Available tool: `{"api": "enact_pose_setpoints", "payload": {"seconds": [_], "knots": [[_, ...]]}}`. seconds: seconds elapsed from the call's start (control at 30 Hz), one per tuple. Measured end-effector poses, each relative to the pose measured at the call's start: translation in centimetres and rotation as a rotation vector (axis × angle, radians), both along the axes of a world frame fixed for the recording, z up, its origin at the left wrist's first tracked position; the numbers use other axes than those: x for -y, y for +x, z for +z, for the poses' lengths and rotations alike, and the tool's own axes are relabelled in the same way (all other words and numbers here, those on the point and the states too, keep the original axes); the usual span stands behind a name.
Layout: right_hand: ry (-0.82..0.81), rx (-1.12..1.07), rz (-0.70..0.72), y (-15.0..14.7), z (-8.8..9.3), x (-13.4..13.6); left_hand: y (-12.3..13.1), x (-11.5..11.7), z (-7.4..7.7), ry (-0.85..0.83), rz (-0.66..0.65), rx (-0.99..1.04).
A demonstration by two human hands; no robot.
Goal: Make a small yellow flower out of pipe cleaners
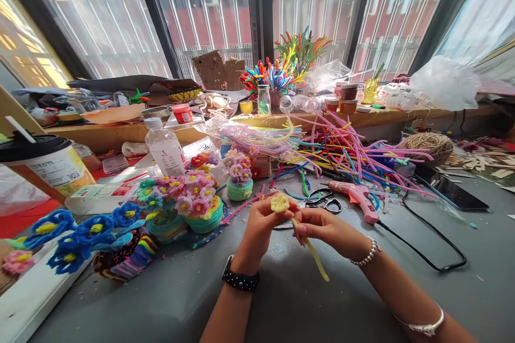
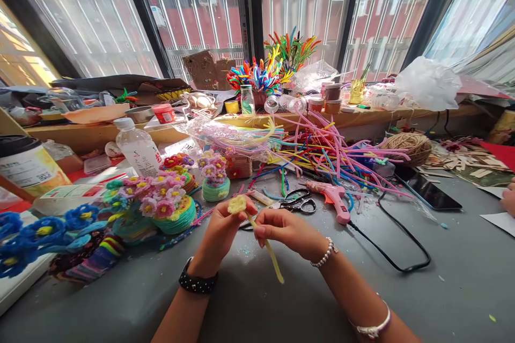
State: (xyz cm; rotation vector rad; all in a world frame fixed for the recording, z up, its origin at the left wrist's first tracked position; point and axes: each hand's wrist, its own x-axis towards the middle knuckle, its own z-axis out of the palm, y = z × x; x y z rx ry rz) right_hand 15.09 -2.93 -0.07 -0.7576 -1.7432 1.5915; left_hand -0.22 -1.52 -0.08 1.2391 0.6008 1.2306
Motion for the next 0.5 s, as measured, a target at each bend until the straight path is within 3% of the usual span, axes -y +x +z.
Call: {"api": "enact_pose_setpoints", "payload": {"seconds": [0.13,0.27,0.5], "knots": [[0.054,0.058,-0.090,0.1,-0.3,-0.2,0.2,0.2,0.7,-0.040,-0.014,-0.030],[0.003,0.065,-0.044,-0.3,-0.6,-0.2,0.5,0.2,0.6,-0.068,-0.080,0.008],[-0.081,0.024,0.016,-1.6,-0.8,0.4,0.3,-0.1,0.0,0.007,-0.021,0.093]]}}
